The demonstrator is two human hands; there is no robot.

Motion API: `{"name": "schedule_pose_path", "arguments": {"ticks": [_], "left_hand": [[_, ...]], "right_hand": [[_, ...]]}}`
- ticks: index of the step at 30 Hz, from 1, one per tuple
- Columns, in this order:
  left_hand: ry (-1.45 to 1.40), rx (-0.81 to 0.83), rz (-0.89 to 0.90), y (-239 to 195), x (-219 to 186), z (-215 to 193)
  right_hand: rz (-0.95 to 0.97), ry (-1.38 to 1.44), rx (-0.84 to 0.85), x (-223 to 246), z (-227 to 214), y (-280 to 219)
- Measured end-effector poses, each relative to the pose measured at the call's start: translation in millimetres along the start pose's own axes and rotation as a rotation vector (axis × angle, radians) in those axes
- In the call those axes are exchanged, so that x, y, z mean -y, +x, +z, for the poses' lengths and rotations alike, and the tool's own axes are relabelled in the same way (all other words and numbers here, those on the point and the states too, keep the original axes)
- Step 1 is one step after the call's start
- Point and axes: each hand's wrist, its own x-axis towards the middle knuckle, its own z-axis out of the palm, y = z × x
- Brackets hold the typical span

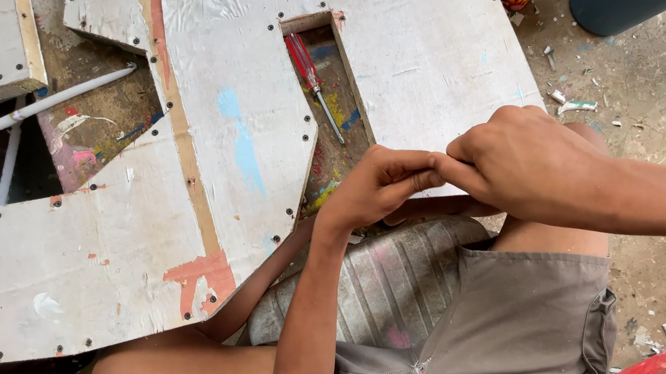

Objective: Removing multiple small screws from the edge of a large wooden letter using a manual screwdriver.

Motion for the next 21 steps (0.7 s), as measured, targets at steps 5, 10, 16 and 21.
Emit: {"name": "schedule_pose_path", "arguments": {"ticks": [5, 10, 16, 21], "left_hand": [[0.062, -0.022, -0.026, -3.1, -3.0, 3.0], [0.096, -0.043, -0.085, -3.2, -0.5, 0.6], [0.084, 0.012, -0.03, 0.9, -7.8, -1.8], [0.08, 0.095, -0.043, 0.9, -8.6, -2.0]], "right_hand": [[-0.01, -0.168, 0.046, 3.8, -13.4, -9.2], [-0.663, -0.556, -0.48, -37.5, 1.4, 5.7], [-1.115, -0.902, -0.597, -49.5, -9.8, 15.1], [-1.174, -0.549, -0.394, -56.3, 5.8, 18.5]]}}
